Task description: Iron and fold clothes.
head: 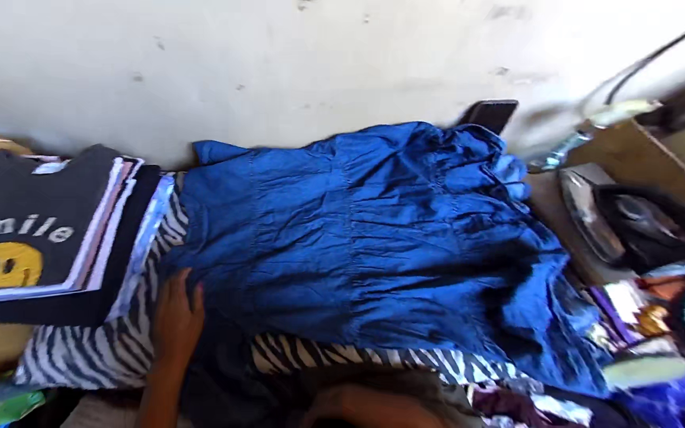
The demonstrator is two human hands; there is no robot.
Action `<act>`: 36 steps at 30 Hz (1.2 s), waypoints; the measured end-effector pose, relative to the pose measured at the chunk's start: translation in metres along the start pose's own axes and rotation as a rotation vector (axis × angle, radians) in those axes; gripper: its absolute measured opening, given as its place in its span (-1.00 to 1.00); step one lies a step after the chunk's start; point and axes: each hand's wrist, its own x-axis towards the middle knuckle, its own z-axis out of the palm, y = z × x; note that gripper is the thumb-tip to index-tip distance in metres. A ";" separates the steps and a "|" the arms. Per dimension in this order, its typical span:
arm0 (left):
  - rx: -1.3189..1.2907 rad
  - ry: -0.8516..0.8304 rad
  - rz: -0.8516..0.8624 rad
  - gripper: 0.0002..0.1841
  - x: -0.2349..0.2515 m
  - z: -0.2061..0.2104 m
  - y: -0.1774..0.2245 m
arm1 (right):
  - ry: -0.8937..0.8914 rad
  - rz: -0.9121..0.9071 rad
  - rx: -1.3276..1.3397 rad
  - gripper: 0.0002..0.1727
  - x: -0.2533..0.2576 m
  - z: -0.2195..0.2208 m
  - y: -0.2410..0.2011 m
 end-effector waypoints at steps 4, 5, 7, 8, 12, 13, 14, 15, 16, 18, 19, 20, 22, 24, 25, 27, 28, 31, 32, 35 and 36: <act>0.057 -0.016 0.070 -0.22 -0.034 0.060 -0.045 | 0.632 0.346 -0.211 -0.68 -0.119 -0.067 0.029; 0.074 -0.017 0.059 -0.21 -0.034 0.058 -0.048 | 0.828 0.485 -0.390 -0.70 -0.148 -0.082 0.031; 0.068 -0.038 0.193 -0.22 -0.039 0.049 -0.022 | 1.171 0.695 -0.728 -0.67 -0.199 -0.102 0.025; 0.050 -0.028 0.341 -0.29 -0.047 0.049 -0.003 | 1.290 0.736 -0.814 -0.60 -0.219 -0.105 0.018; -0.107 -0.147 0.845 -0.57 -0.073 0.079 0.057 | 1.276 1.051 -0.718 -0.11 -0.240 -0.089 0.007; -0.127 -0.158 0.878 -0.60 -0.075 0.089 0.067 | 1.226 1.126 -0.648 -0.11 -0.242 -0.088 0.010; -0.129 -0.140 0.896 -0.62 -0.073 0.097 0.079 | 1.168 1.164 -0.605 -0.22 -0.244 -0.094 0.012; -0.122 -0.105 0.918 -0.63 -0.069 0.103 0.093 | 1.100 1.176 -0.568 -0.40 -0.246 -0.106 0.010; -0.104 -0.076 0.946 -0.62 -0.065 0.109 0.110 | 1.021 1.176 -0.530 -0.54 -0.246 -0.123 0.006; -0.111 -0.053 1.019 -0.55 -0.061 0.118 0.149 | 0.922 1.159 -0.478 -0.61 -0.243 -0.160 -0.001; -0.120 -0.069 1.061 -0.52 -0.060 0.121 0.170 | 0.951 1.149 -0.474 -0.57 -0.240 -0.176 0.000; -0.129 -0.090 1.097 -0.47 -0.061 0.126 0.191 | 0.984 1.176 -0.444 -0.49 -0.240 -0.190 0.001; -0.162 -0.190 1.121 -0.39 -0.068 0.133 0.223 | 0.917 1.264 -0.321 -0.25 -0.247 -0.202 0.007; -0.221 -0.424 1.099 -0.41 -0.071 0.127 0.240 | 0.630 1.209 -0.233 -0.34 -0.254 -0.206 0.004; -0.247 -0.561 1.077 -0.47 -0.066 0.120 0.246 | 0.558 1.102 -0.213 -0.46 -0.256 -0.213 -0.004; -0.258 -0.697 1.040 -0.55 -0.047 0.105 0.262 | 0.834 0.831 -0.084 -0.71 -0.260 -0.231 -0.014; -0.265 -0.670 1.039 -0.57 -0.038 0.099 0.274 | 1.064 0.754 0.052 -0.72 -0.259 -0.240 -0.013; -0.333 -0.478 1.018 -0.64 -0.006 0.088 0.326 | 1.253 0.841 0.290 -0.30 -0.265 -0.246 0.018; -0.356 -0.392 1.017 -0.65 0.006 0.088 0.346 | 1.197 0.889 0.263 -0.21 -0.269 -0.236 0.019; -0.348 -0.357 0.968 -0.66 0.024 0.085 0.402 | 1.127 0.920 0.108 -0.33 -0.287 -0.190 0.010; -0.314 -0.415 0.949 -0.64 0.028 0.086 0.419 | 1.122 0.879 0.084 -0.45 -0.295 -0.177 0.015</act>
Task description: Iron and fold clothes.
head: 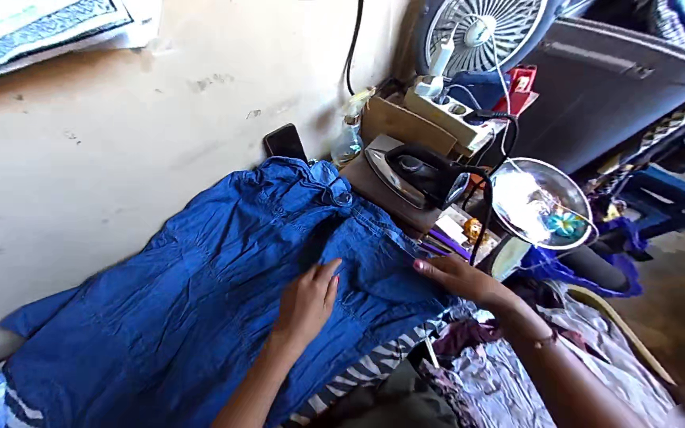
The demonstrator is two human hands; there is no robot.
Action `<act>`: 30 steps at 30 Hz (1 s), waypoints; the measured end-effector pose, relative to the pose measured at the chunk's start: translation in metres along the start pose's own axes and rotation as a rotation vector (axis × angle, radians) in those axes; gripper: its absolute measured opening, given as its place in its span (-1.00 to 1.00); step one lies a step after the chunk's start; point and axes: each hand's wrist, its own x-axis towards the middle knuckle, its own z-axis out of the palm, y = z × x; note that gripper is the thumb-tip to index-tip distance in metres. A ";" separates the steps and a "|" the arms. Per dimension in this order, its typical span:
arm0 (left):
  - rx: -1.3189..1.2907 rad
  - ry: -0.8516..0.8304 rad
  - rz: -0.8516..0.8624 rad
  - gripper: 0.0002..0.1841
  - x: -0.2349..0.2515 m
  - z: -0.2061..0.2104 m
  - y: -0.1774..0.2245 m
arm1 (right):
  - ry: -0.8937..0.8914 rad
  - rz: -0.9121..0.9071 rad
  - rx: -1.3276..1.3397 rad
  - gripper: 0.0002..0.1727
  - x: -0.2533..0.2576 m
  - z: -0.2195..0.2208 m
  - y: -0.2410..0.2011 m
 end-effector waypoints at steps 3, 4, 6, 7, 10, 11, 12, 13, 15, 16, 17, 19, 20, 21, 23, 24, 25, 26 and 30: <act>0.045 -0.280 -0.054 -0.53 0.046 0.009 0.013 | 0.010 -0.070 -0.003 -0.65 -0.012 0.005 0.026; 0.073 -0.379 -0.059 -0.49 0.058 0.013 0.018 | 0.043 -0.086 -0.023 -0.66 -0.016 0.006 0.028; 0.074 -0.464 -0.025 -0.45 0.073 0.023 0.022 | 0.178 -0.123 -0.011 -0.63 -0.027 0.006 0.022; 0.051 -0.463 0.008 -0.46 0.075 0.026 0.023 | 0.269 -0.164 0.020 -0.62 -0.035 0.004 0.019; -0.046 -0.393 0.111 -0.49 0.065 0.031 0.020 | 0.415 -0.228 0.141 -0.65 -0.062 -0.002 0.028; -0.067 -0.350 0.144 -0.51 0.060 0.033 0.016 | 0.438 -0.178 0.111 -0.63 -0.072 0.000 0.040; -0.080 -0.287 0.168 -0.55 0.056 0.035 0.012 | 0.441 -0.110 0.061 -0.58 -0.082 0.003 0.053; -0.086 -0.218 0.171 -0.59 0.055 0.037 0.008 | 0.430 -0.041 0.010 -0.57 -0.090 0.009 0.067; -0.064 -0.110 0.120 -0.66 0.058 0.041 -0.001 | 0.415 0.069 -0.048 -0.62 -0.106 0.027 0.092; -0.037 -0.097 0.081 -0.67 0.062 0.041 -0.005 | 0.421 0.092 -0.081 -0.64 -0.113 0.037 0.101; -0.007 -0.106 0.044 -0.67 0.069 0.039 -0.008 | 0.429 0.096 -0.111 -0.64 -0.120 0.048 0.109; 0.080 -0.134 -0.014 -0.67 0.089 0.038 -0.016 | 0.430 0.063 -0.093 -0.63 -0.130 0.063 0.115; 0.137 -0.164 -0.052 -0.67 0.099 0.039 -0.020 | 0.443 0.011 -0.058 -0.62 -0.134 0.070 0.118; 0.198 -0.197 -0.088 -0.64 0.109 0.042 -0.024 | 0.450 -0.056 -0.002 -0.60 -0.137 0.075 0.120; 0.293 -0.308 -0.160 -0.47 0.127 0.049 -0.032 | 0.428 -0.150 0.160 -0.55 -0.142 0.080 0.122; 0.324 -0.361 -0.168 -0.48 0.133 0.055 -0.037 | 0.436 -0.149 0.186 -0.55 -0.144 0.080 0.123; 0.338 -0.387 -0.151 -0.57 0.137 0.058 -0.042 | 0.468 -0.132 0.169 -0.53 -0.145 0.080 0.124; 0.338 -0.375 -0.127 -0.67 0.140 0.058 -0.045 | 0.515 -0.114 0.134 -0.51 -0.144 0.079 0.126; 0.239 -0.180 -0.249 -0.70 0.163 0.024 -0.050 | 0.633 -0.074 0.087 -0.51 -0.138 0.074 0.126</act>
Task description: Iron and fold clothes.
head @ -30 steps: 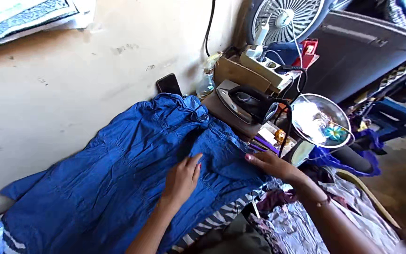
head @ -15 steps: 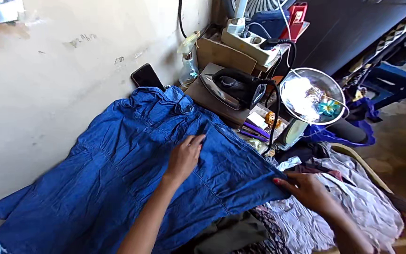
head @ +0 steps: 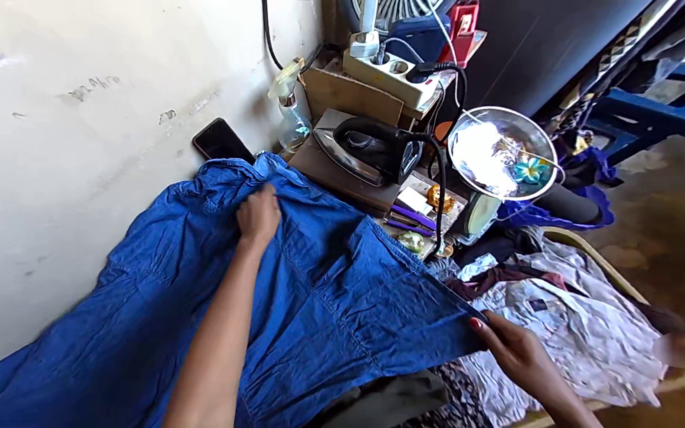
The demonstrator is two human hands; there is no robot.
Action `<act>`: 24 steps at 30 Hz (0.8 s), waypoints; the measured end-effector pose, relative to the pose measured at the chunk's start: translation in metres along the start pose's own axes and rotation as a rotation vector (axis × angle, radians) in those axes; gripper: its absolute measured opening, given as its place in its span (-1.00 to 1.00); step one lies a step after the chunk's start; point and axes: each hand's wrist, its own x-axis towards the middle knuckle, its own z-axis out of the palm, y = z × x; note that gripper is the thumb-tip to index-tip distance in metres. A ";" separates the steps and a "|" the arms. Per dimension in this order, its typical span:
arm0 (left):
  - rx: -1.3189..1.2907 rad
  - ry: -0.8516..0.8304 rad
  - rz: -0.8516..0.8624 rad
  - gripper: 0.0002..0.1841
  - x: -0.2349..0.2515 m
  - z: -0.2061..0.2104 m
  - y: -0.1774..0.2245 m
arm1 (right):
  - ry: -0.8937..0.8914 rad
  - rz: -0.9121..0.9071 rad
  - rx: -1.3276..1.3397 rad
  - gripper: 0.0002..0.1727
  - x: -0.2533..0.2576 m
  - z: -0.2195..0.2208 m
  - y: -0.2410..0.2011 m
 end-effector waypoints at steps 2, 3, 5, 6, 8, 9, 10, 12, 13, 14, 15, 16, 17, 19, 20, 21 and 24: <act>0.027 -0.017 -0.107 -0.68 0.006 -0.017 -0.007 | -0.053 0.117 -0.068 -0.54 0.003 0.001 -0.003; 0.042 -0.050 -0.125 -0.66 0.007 -0.021 -0.010 | -0.113 0.162 -0.104 -0.55 0.006 0.002 -0.004; 0.020 -0.144 -0.067 -0.45 0.009 -0.019 -0.011 | -0.191 0.136 -0.154 -0.50 0.010 0.004 -0.004; 0.009 -0.190 -0.021 -0.32 0.010 -0.013 -0.008 | -0.194 0.067 -0.168 -0.48 0.011 0.005 -0.005; 0.034 -0.253 0.047 -0.42 0.011 0.002 0.002 | -0.125 -0.090 -0.195 -0.52 0.012 0.004 -0.013; 0.021 -0.236 0.046 -0.58 0.014 0.007 0.005 | -0.059 -0.158 -0.208 -0.56 0.015 0.001 -0.018; -0.036 -0.172 0.016 -0.63 0.017 0.007 0.007 | 0.006 -0.198 -0.221 -0.57 0.020 -0.006 -0.025; -0.214 0.005 -0.082 -0.61 0.027 0.001 0.000 | 0.109 -0.198 -0.280 -0.53 0.033 -0.019 -0.038; -0.296 0.071 -0.106 -0.59 0.030 0.000 -0.005 | 0.126 -0.160 -0.321 -0.53 0.039 -0.022 -0.040; -0.358 0.109 -0.085 -0.57 0.030 0.001 -0.011 | 0.111 -0.100 -0.358 -0.57 0.046 -0.024 -0.038; -0.412 0.116 -0.022 -0.53 0.027 0.005 -0.016 | 0.065 -0.023 -0.390 -0.62 0.053 -0.023 -0.035; -0.455 0.107 0.058 -0.44 0.016 0.008 -0.019 | 0.009 0.055 -0.414 -0.67 0.059 -0.021 -0.032; -0.461 0.104 0.138 -0.35 -0.002 0.012 -0.020 | -0.011 0.095 -0.439 -0.67 0.064 -0.016 -0.033; -0.412 0.151 0.230 -0.21 -0.056 0.020 -0.015 | 0.073 -0.063 -0.452 -0.63 0.069 0.004 -0.051; -0.353 0.186 0.246 -0.25 -0.087 0.029 -0.014 | 0.083 -0.179 -0.412 -0.64 0.069 0.020 -0.068; -0.288 0.204 0.250 -0.32 -0.121 0.043 -0.013 | 0.040 -0.280 -0.350 -0.62 0.065 0.041 -0.083; -0.102 0.141 0.292 -0.40 -0.221 0.104 -0.016 | -0.176 -0.533 -0.359 -0.38 0.048 0.127 -0.092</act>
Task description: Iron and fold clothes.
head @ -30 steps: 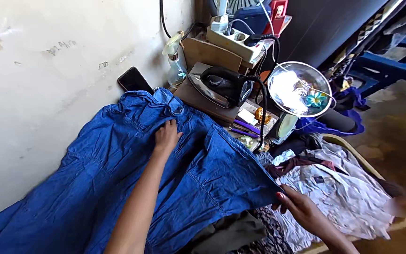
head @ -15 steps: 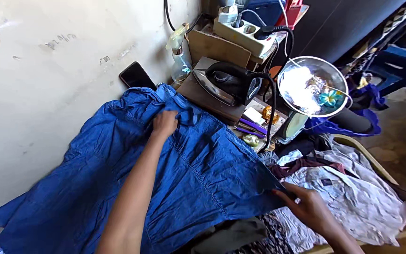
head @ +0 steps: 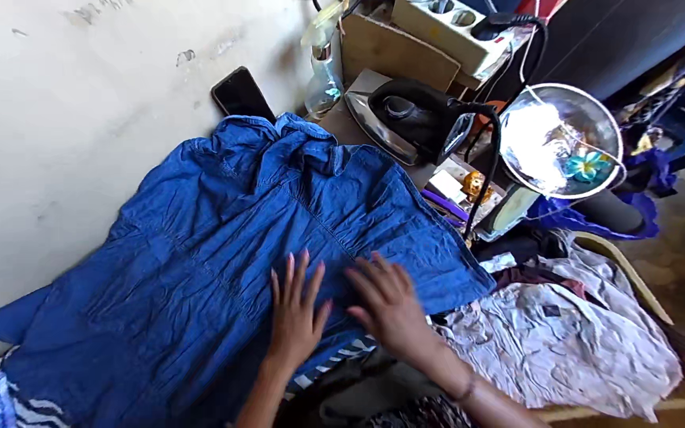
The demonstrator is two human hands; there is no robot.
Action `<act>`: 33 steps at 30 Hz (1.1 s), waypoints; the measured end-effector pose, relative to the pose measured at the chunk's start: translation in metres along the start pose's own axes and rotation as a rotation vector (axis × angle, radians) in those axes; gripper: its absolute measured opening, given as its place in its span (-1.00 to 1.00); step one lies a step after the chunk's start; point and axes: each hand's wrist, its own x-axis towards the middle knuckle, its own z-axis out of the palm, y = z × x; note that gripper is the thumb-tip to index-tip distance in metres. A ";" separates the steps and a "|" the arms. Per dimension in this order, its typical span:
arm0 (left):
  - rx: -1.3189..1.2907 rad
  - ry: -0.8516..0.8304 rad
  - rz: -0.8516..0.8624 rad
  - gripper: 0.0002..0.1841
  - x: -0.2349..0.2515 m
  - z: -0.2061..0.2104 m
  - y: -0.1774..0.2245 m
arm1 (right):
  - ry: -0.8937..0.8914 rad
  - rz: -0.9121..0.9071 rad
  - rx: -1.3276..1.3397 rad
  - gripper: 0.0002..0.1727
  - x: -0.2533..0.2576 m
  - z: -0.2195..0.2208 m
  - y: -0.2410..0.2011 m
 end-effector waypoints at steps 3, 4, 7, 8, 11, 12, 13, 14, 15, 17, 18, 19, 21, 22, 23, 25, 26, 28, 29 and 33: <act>0.008 -0.130 0.040 -0.44 -0.071 0.010 0.008 | -0.117 -0.052 -0.001 -0.26 0.001 0.032 0.002; -0.042 -0.130 0.015 -0.43 -0.086 0.000 0.005 | -0.126 -0.046 0.066 -0.33 0.007 0.019 0.005; 0.062 0.041 -0.270 -0.33 -0.150 -0.040 -0.022 | -0.015 -0.065 0.103 -0.53 0.047 -0.042 0.020; 0.146 0.101 -0.400 -0.29 -0.176 -0.051 -0.039 | 0.045 -0.075 0.028 -0.58 0.070 -0.063 0.031; 0.328 0.150 -0.884 -0.26 -0.283 -0.058 -0.097 | 0.129 -0.049 -0.274 -0.47 0.151 -0.112 0.074; 0.318 0.164 -1.036 -0.25 -0.321 -0.057 -0.110 | 0.115 -0.002 -0.364 -0.37 0.174 -0.119 0.091; 0.332 0.186 -1.131 -0.27 -0.353 -0.060 -0.118 | 0.076 0.084 -0.420 -0.32 0.194 -0.121 0.104; 0.331 0.199 -1.181 -0.31 -0.375 -0.067 -0.124 | 0.015 0.194 -0.461 -0.31 0.212 -0.122 0.113; 0.301 0.215 -1.219 -0.34 -0.391 -0.073 -0.124 | -0.060 0.293 -0.486 -0.34 0.227 -0.125 0.120; 0.141 0.314 -1.314 -0.38 -0.412 -0.086 -0.119 | -0.203 0.397 -0.486 -0.42 0.251 -0.139 0.136; 0.021 0.383 -1.407 -0.41 -0.416 -0.095 -0.113 | -0.245 0.389 -0.437 -0.46 0.261 -0.148 0.144; -0.107 0.446 -1.505 -0.42 -0.420 -0.104 -0.109 | -0.266 0.365 -0.367 -0.48 0.264 -0.155 0.147; -0.327 0.551 -1.625 -0.29 -0.415 -0.119 -0.111 | -0.278 0.290 -0.285 -0.44 0.250 -0.162 0.121; -0.425 0.562 -1.654 -0.23 -0.401 -0.129 -0.116 | -0.274 0.214 -0.270 -0.38 0.239 -0.162 0.095; -0.493 0.547 -1.668 -0.20 -0.386 -0.138 -0.123 | -0.258 0.112 -0.269 -0.30 0.224 -0.157 0.063; -0.476 0.532 -1.655 -0.19 -0.356 -0.147 -0.146 | -0.235 -0.053 -0.286 -0.15 0.197 -0.135 -0.009; -0.435 0.545 -1.628 -0.23 -0.345 -0.147 -0.159 | -0.273 -0.125 -0.293 -0.15 0.189 -0.119 -0.045; -0.378 0.558 -1.583 -0.31 -0.335 -0.148 -0.175 | -0.475 -0.216 -0.302 -0.22 0.181 -0.075 -0.110; -0.352 0.548 -1.570 -0.33 -0.336 -0.145 -0.178 | -0.601 -0.244 -0.312 -0.23 0.177 -0.046 -0.140; -0.062 0.593 -1.401 -0.54 -0.387 -0.113 -0.169 | -1.027 -0.412 -0.289 -0.23 0.117 0.054 -0.241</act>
